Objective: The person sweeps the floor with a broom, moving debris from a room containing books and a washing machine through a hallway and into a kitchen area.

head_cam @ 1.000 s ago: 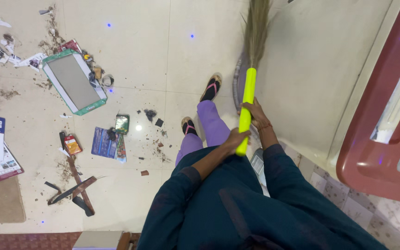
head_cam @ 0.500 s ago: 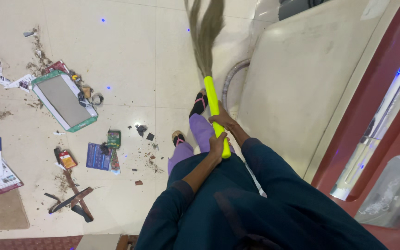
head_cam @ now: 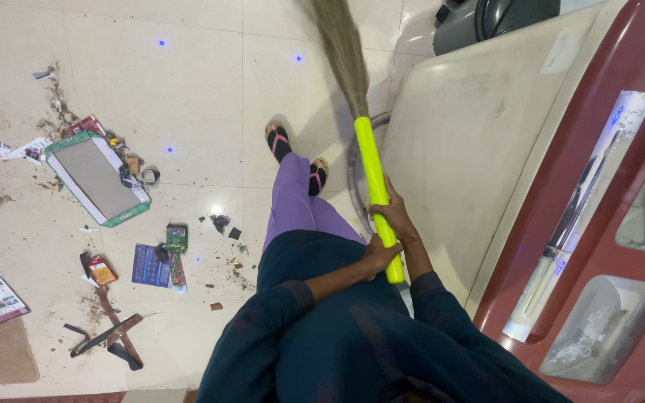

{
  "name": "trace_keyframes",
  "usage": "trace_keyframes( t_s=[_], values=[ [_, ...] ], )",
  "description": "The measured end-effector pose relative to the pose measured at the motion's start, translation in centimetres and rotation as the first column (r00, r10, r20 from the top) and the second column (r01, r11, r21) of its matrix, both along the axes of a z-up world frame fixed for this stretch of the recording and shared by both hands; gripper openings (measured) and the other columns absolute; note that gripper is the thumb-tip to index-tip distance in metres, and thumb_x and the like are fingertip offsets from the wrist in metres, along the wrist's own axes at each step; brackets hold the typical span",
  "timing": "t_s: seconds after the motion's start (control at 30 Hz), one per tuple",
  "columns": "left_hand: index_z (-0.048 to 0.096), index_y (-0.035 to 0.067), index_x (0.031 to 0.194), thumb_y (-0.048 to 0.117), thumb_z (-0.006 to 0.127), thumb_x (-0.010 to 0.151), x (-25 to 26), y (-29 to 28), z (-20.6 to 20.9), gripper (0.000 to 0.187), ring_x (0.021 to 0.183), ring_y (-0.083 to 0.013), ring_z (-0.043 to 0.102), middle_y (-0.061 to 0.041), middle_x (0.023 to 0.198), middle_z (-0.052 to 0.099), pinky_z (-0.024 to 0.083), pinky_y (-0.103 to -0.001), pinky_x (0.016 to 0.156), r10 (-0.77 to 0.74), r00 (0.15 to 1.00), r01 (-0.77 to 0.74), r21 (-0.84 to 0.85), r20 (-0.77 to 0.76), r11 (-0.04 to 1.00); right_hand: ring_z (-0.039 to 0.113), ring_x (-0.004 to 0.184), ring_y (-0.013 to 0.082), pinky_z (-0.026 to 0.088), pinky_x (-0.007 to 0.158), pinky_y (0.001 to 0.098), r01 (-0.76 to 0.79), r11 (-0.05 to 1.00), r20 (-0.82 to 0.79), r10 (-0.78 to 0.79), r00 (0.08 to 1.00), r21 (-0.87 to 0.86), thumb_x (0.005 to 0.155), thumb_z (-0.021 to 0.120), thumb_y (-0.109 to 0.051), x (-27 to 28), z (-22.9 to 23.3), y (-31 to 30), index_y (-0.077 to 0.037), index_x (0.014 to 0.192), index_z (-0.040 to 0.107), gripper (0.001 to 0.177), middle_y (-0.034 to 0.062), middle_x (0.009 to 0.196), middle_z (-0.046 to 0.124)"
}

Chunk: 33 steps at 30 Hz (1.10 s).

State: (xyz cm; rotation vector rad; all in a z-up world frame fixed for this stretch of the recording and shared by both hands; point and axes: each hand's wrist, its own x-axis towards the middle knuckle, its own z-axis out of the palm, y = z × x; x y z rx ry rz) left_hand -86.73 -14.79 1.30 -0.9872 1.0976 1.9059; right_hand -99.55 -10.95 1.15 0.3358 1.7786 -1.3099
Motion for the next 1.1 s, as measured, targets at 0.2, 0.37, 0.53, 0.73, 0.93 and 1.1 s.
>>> trace_keyframes(
  t_s=[0.2,0.37,0.53,0.73,0.93,1.1],
  values=[
    [0.063,-0.007,0.099,0.033,0.079,0.085,-11.5,-6.8,-5.1,0.046,0.057,-0.0229,0.068,-0.013,0.075,0.066,0.056,-0.036,0.051,-0.007,0.999,0.008,0.025,-0.037,1.000,0.061,0.065,0.0204,0.057,0.055,0.0356,0.431,0.896,0.102,-0.421,0.901,-0.110,0.076,0.067,0.007,-7.8,-9.2,-1.2,-0.010,0.139,0.038,0.071,0.0063,0.088,0.056],
    [0.063,-0.006,0.099,0.022,0.079,0.079,-17.7,-12.1,-9.5,0.039,0.054,-0.0228,0.066,-0.012,0.073,0.065,0.055,-0.036,0.050,0.220,0.973,-0.222,0.017,0.069,0.975,0.061,0.061,0.0223,0.056,0.051,0.0365,0.322,0.947,0.225,-0.315,0.922,0.003,0.075,0.069,0.004,-15.5,-14.5,-8.1,-0.010,0.125,0.042,0.059,0.0080,0.085,0.056],
    [0.066,-0.003,0.097,0.020,0.073,0.087,-15.7,-16.2,-10.9,0.026,0.055,-0.0204,0.064,-0.011,0.071,0.065,0.056,-0.034,0.052,0.437,0.895,-0.436,-0.026,0.094,0.899,0.064,0.077,0.0263,0.058,0.062,0.0381,-0.087,0.993,-0.032,0.090,0.995,0.084,0.069,0.077,-0.002,-15.9,-16.7,-15.9,-0.008,0.141,0.043,0.080,0.0146,0.098,0.059],
    [0.059,0.001,0.100,0.023,0.066,0.092,-14.8,-15.7,-6.3,0.024,0.051,-0.0204,0.062,-0.008,0.068,0.061,0.052,-0.036,0.048,0.565,0.789,-0.531,-0.194,0.243,0.825,0.068,0.107,0.0309,0.057,0.089,0.0349,-0.504,0.847,0.017,0.509,0.861,0.171,0.063,0.083,-0.013,-14.1,-14.1,-20.0,-0.015,0.164,0.011,0.124,0.0211,0.128,0.063],
    [0.061,0.005,0.111,0.025,0.064,0.095,-16.7,-13.6,-5.9,0.026,0.074,-0.0199,0.069,-0.010,0.090,0.067,0.058,-0.035,0.063,0.306,0.919,-0.345,0.133,0.247,0.929,0.072,0.099,0.0294,0.058,0.088,0.0340,-0.530,0.826,0.069,0.527,0.847,0.191,0.064,0.074,-0.008,-18.9,-4.4,-19.4,-0.018,0.165,0.027,0.111,0.0235,0.117,0.072],
    [0.061,-0.001,0.116,0.028,0.070,0.096,-20.1,-11.5,-4.1,0.036,0.086,-0.0192,0.070,-0.010,0.101,0.068,0.059,-0.038,0.071,0.067,0.993,-0.086,0.210,0.096,0.974,0.069,0.101,0.0252,0.055,0.087,0.0335,-0.354,0.922,-0.223,0.382,0.897,0.155,0.064,0.076,0.002,-22.0,1.4,-16.0,-0.017,0.163,0.032,0.110,0.0156,0.129,0.067]
  ],
)
